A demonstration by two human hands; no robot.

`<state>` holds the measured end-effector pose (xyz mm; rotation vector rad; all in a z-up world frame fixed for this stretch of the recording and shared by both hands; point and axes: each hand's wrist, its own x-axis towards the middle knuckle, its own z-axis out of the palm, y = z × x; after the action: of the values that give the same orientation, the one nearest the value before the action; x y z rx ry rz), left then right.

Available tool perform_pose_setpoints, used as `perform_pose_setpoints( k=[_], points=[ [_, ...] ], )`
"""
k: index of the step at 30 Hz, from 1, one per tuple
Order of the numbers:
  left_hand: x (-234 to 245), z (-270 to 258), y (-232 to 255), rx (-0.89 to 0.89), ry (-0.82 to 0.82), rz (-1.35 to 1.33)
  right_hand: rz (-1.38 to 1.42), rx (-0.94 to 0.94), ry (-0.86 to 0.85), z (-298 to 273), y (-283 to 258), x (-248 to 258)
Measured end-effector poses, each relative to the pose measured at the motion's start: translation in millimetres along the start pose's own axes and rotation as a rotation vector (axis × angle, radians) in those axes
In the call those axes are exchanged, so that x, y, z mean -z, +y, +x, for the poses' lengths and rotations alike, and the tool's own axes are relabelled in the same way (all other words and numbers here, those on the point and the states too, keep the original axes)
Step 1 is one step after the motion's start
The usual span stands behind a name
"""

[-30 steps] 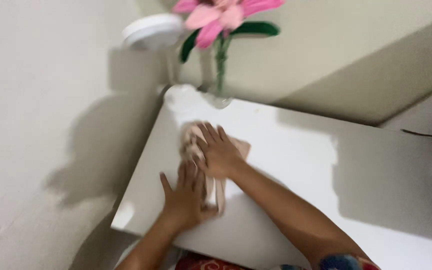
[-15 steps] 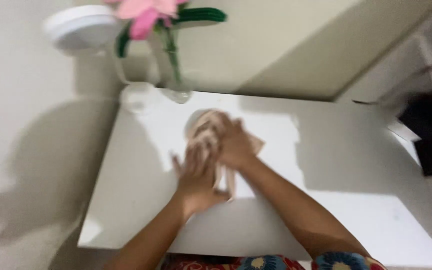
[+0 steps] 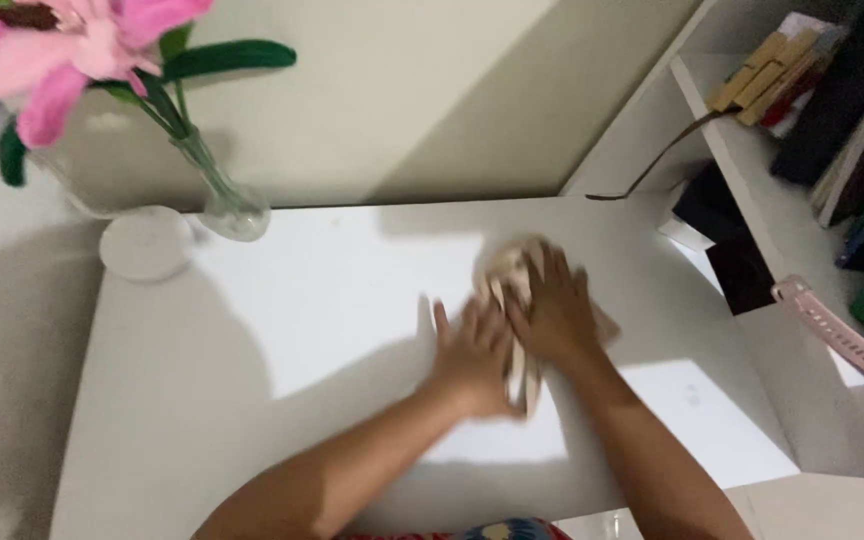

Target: Wiping a white desk surface with a cloth.

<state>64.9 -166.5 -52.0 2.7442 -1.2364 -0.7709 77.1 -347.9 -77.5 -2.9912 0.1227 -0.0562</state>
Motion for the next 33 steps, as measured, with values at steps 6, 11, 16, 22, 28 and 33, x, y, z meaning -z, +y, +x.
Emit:
perform_pose_setpoints(
  k=[6, 11, 16, 22, 28, 33],
  points=[
    [56.9, 66.5, 14.7, 0.137, 0.069, -0.040, -0.096, -0.280, 0.115, 66.0, 36.4, 3.9],
    [28.7, 41.9, 44.0, -0.131, -0.030, 0.021, -0.063, -0.266, 0.206, -40.6, 59.9, 27.3],
    [37.2, 63.8, 58.2, -0.193, -0.044, 0.001, -0.171, -0.266, 0.330, -15.2, 107.7, -12.0],
    [58.7, 40.9, 1.7, 0.069, -0.059, -0.020, 0.118, -0.198, 0.154, 76.2, 12.3, -2.5],
    [9.0, -80.7, -101.7, 0.434, 0.138, -0.194, 0.162, 0.283, 0.138, 100.9, -165.7, -58.4],
    [-0.1, -111.0, -115.0, 0.658, -0.094, -0.137, 0.149, 0.548, 0.105, 87.4, -238.3, -79.0]
  ],
)
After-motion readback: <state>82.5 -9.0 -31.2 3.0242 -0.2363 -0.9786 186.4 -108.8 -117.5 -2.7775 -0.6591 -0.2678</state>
